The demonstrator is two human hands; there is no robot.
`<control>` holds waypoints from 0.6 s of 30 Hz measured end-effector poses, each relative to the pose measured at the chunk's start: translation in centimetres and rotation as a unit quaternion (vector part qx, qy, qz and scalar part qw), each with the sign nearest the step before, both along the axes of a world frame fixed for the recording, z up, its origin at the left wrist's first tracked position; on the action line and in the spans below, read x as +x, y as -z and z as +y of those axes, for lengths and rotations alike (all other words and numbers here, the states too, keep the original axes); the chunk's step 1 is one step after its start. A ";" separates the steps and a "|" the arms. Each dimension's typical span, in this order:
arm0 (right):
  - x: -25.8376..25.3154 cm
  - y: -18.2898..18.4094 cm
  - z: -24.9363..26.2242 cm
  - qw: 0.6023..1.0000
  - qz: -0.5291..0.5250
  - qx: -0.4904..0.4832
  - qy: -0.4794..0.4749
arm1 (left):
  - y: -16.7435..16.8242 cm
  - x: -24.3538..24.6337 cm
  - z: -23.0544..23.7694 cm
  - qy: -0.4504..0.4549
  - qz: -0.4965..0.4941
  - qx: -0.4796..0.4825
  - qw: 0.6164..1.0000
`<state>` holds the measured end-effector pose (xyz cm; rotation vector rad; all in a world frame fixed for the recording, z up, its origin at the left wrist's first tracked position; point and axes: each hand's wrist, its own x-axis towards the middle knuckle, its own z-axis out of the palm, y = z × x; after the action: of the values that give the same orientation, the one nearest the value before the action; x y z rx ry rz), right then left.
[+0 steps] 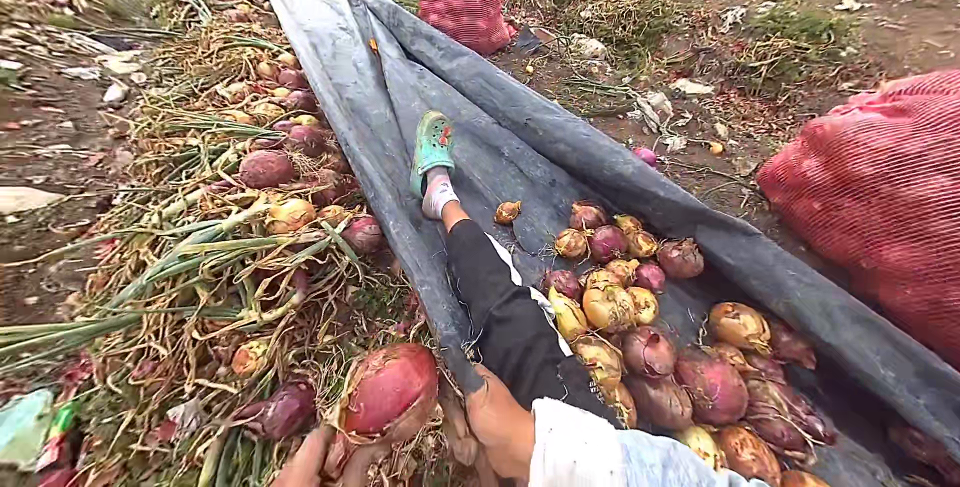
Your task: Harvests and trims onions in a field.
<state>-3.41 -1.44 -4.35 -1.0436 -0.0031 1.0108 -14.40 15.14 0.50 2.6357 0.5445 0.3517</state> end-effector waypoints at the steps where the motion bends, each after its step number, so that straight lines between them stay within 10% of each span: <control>1: -0.6 0.0 -0.7 1.000 -0.020 0.014 -0.019 | 0.2 0.6 0.8 -0.056 -0.013 -0.007 0.998; 5: -1.1 0.3 -2.2 0.997 0.010 -0.060 -0.056 | -2.2 2.6 3.5 -0.190 -0.067 -0.026 0.979; 9: -0.6 1.4 -1.3 0.991 0.108 -0.015 -0.080 | 0.0 2.9 -1.9 0.002 -0.147 0.071 0.987; 18: -0.8 0.7 -5.7 0.996 0.072 0.052 0.005 | 2.2 2.6 -8.1 0.194 0.114 -0.097 0.970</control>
<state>-4.24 -7.10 -5.00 -0.8732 0.0670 1.0634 -11.82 7.02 -1.72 2.5271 0.1139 -0.1210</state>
